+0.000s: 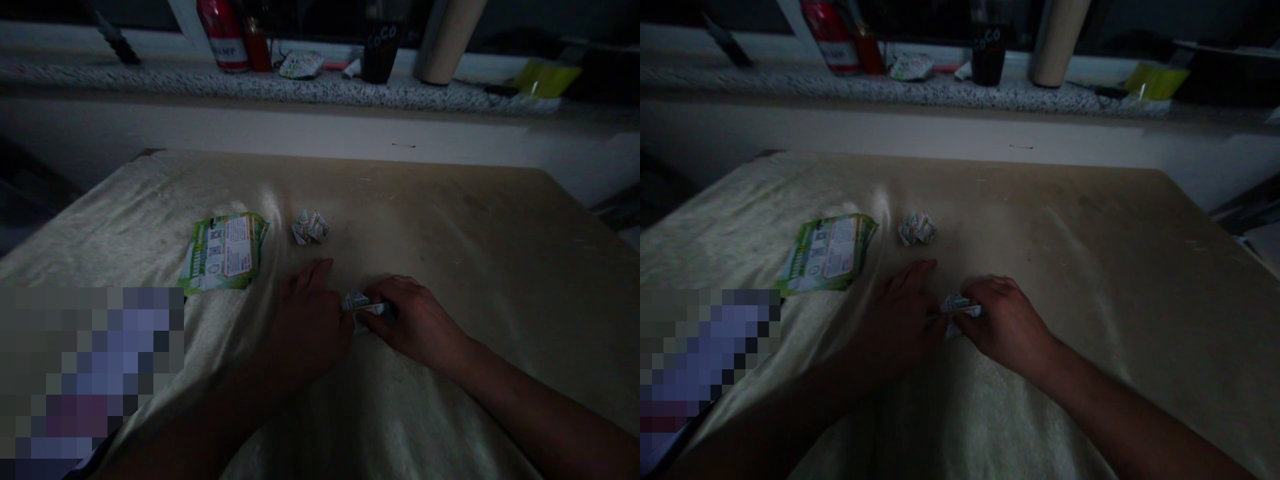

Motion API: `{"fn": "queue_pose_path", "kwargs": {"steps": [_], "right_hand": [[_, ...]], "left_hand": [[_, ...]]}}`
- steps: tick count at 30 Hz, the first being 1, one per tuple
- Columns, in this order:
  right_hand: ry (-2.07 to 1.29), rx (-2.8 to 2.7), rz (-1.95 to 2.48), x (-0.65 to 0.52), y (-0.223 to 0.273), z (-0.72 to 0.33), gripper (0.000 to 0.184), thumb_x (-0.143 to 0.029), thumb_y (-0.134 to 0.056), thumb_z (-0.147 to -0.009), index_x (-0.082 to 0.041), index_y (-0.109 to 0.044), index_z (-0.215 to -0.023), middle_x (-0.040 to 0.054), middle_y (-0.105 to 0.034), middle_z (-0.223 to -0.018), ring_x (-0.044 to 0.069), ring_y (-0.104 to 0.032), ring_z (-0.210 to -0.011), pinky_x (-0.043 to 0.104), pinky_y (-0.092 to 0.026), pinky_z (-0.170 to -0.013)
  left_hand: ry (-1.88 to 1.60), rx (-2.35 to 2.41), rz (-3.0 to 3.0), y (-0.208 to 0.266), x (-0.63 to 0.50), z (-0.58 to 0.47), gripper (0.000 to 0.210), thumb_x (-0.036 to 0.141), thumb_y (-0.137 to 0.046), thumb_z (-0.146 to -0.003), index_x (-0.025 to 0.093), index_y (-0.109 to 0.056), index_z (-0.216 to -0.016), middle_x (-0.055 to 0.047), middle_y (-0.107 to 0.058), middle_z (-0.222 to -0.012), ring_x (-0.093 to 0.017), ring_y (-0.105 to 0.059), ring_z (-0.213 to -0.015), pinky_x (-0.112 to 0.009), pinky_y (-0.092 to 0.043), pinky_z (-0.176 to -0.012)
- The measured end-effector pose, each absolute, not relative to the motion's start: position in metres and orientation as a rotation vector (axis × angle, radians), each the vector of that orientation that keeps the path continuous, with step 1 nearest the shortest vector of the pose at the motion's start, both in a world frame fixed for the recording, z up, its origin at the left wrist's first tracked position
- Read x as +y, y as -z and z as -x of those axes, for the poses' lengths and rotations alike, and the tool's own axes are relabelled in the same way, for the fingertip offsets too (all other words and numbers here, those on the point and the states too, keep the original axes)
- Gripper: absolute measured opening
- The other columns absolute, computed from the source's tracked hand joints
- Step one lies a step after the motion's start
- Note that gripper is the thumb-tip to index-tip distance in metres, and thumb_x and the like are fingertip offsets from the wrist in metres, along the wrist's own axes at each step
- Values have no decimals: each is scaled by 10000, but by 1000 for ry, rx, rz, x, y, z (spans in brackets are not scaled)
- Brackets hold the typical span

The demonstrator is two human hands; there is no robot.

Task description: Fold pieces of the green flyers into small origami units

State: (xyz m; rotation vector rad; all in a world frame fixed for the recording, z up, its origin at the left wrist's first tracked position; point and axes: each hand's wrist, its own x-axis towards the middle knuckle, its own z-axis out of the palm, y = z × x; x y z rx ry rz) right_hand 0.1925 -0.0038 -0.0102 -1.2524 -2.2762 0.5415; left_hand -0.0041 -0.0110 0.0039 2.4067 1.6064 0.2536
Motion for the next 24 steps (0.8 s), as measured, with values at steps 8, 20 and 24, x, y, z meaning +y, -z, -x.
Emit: {"fn": "queue_pose_path", "kwargs": {"steps": [8,20,24], "right_hand": [[-546,-2247,1352,-3,10,-192,164,-219,-798,-795,-211,-651,-867,-8,-692,-777,188,-645,-751,348,-440,-772],[-663,-2166,1412,9,15,-233,188,-274,-818,-776,-212,-645,-812,-5,-691,-769,168,-651,-696,315,-491,-677],[-685,-2132,1392,9,16,-243,163,-265,-789,-795,-210,-635,-795,0,-670,-774,161,-635,-681,305,-489,-646]], "left_hand": [[-225,1635,-2441,-7,-12,3,241,317,-584,-874,159,-760,-829,-219,-466,-1514,-382,-395,-1426,-599,-356,-1093],[-209,1586,-2425,-6,-10,6,241,327,-603,-865,148,-764,-839,-236,-447,-1520,-389,-388,-1427,-617,-351,-1086],[-215,1578,-2425,-7,-9,5,247,331,-603,-864,143,-761,-835,-233,-445,-1523,-398,-389,-1425,-616,-342,-1094]]}}
